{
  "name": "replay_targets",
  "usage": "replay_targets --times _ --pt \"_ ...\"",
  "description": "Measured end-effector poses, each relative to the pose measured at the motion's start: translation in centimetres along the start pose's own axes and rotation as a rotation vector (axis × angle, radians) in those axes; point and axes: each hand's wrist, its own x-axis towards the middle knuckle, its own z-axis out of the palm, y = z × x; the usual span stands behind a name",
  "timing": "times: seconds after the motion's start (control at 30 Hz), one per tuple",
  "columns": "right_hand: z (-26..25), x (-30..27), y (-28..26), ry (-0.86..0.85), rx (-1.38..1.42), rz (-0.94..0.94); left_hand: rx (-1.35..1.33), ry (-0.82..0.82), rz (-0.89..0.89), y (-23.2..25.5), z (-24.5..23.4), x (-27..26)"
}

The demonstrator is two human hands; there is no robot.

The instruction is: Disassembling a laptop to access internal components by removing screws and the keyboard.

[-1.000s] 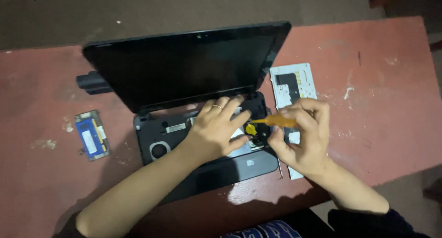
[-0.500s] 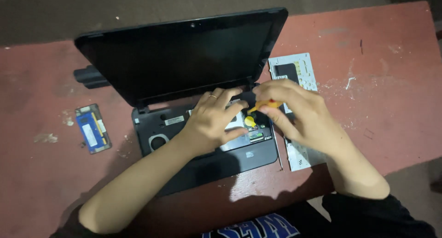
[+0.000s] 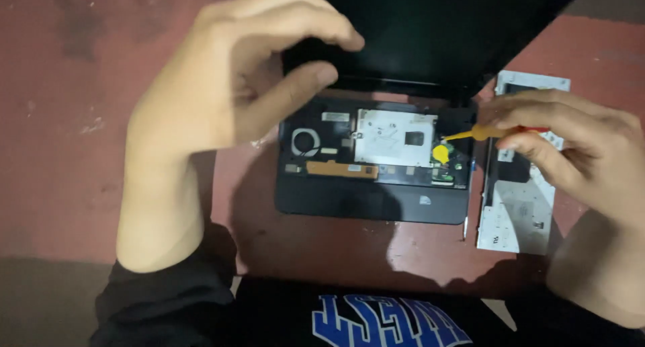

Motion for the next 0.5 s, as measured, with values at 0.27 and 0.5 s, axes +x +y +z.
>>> replay_targets --times 0.27,0.5 --pt "1.2 -1.0 -0.2 -0.010 0.017 0.124 0.008 -0.076 0.072 -2.1 5.7 1.4" --pt "2.4 -0.9 -0.3 0.132 -0.069 0.053 -0.162 -0.304 0.018 -4.0 11.2 4.3"
